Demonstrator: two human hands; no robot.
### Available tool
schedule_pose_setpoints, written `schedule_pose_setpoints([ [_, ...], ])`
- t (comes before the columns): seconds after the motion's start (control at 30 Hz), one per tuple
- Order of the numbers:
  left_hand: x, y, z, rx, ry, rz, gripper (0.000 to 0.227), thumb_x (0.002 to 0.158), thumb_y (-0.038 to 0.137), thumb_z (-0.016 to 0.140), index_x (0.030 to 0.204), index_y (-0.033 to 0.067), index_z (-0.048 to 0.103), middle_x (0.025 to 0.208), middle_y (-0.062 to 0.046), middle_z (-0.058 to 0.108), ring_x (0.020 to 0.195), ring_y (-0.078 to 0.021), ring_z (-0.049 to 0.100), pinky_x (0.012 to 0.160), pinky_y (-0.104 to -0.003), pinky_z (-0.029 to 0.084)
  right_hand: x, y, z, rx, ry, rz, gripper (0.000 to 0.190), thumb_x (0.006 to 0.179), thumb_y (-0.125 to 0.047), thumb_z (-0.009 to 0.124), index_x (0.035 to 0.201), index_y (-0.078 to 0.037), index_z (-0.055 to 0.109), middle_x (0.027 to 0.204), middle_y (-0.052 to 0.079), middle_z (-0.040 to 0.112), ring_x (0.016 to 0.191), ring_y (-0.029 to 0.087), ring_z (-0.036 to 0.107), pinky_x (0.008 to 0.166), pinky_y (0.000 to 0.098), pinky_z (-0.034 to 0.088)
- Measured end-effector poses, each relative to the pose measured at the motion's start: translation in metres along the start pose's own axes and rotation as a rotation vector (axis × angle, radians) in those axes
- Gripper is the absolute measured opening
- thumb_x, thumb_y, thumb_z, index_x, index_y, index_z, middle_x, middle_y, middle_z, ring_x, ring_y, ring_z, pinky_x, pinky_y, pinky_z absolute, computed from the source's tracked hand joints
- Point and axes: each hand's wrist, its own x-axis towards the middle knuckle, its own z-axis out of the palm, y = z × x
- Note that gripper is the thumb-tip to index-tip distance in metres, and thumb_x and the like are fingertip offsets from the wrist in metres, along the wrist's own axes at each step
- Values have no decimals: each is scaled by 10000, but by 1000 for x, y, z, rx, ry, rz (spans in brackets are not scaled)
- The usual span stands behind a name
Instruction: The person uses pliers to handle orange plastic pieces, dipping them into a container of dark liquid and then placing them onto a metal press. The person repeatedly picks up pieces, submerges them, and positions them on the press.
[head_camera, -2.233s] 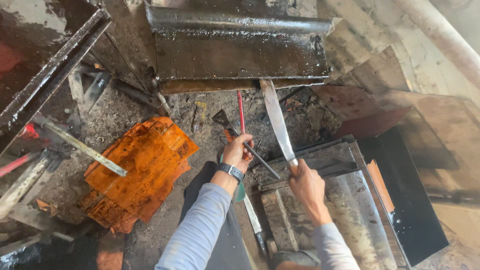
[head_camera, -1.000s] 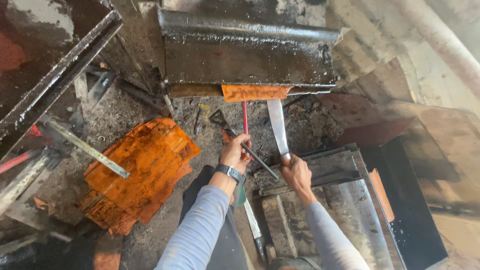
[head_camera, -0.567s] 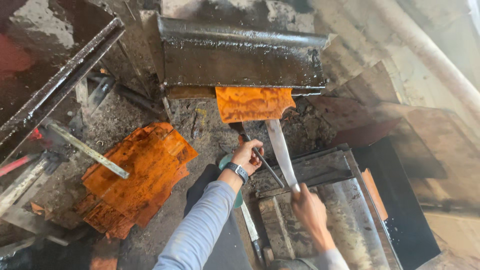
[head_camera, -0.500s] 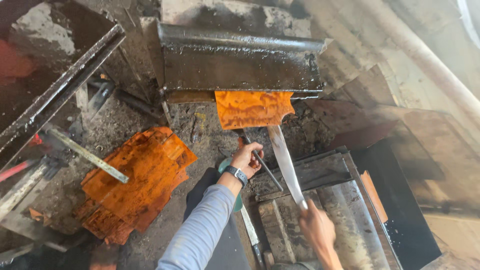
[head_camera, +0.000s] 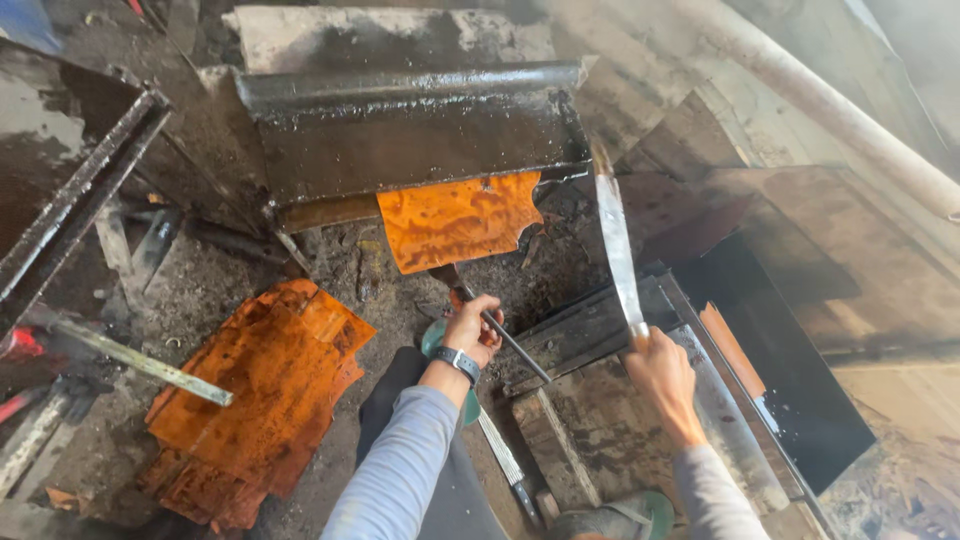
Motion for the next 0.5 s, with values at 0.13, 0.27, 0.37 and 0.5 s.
schedule_pose_setpoints([
  [0.13, -1, 0, 1, 43, 4, 2, 296, 780, 162, 772, 652, 129, 507, 624, -56, 634, 457, -135, 483, 455, -280, 396, 27, -38, -7, 80, 16, 4, 296, 847, -223, 620, 1098, -86, 695, 1020, 263, 720, 999, 486, 665, 858, 569, 517],
  [0.27, -4, -3, -1, -8, 10, 28, 187, 804, 121, 755, 726, 106, 586, 621, -41, 613, 510, -120, 570, 426, -248, 368, 90, -74, -28, -82, 119, -230, 267, 919, -273, 634, 1020, -30, 681, 1018, 280, 712, 974, 499, 669, 861, 578, 525],
  [0.37, -3, 0, 6, -27, -5, 25, 180, 814, 121, 745, 738, 96, 584, 609, -49, 605, 497, -127, 553, 410, -246, 370, 162, -117, -38, -132, 151, -378, 286, 936, -297, 663, 1002, -20, 685, 1033, 273, 709, 995, 482, 666, 826, 580, 523],
  [0.5, -7, 0, 11, -53, -8, -10, 155, 826, 112, 740, 767, 88, 598, 625, -58, 622, 498, -129, 552, 410, -245, 358, 231, -171, -34, -189, 91, -399, 461, 883, -306, 743, 1198, -4, 594, 1052, 262, 698, 1019, 475, 657, 915, 615, 472],
])
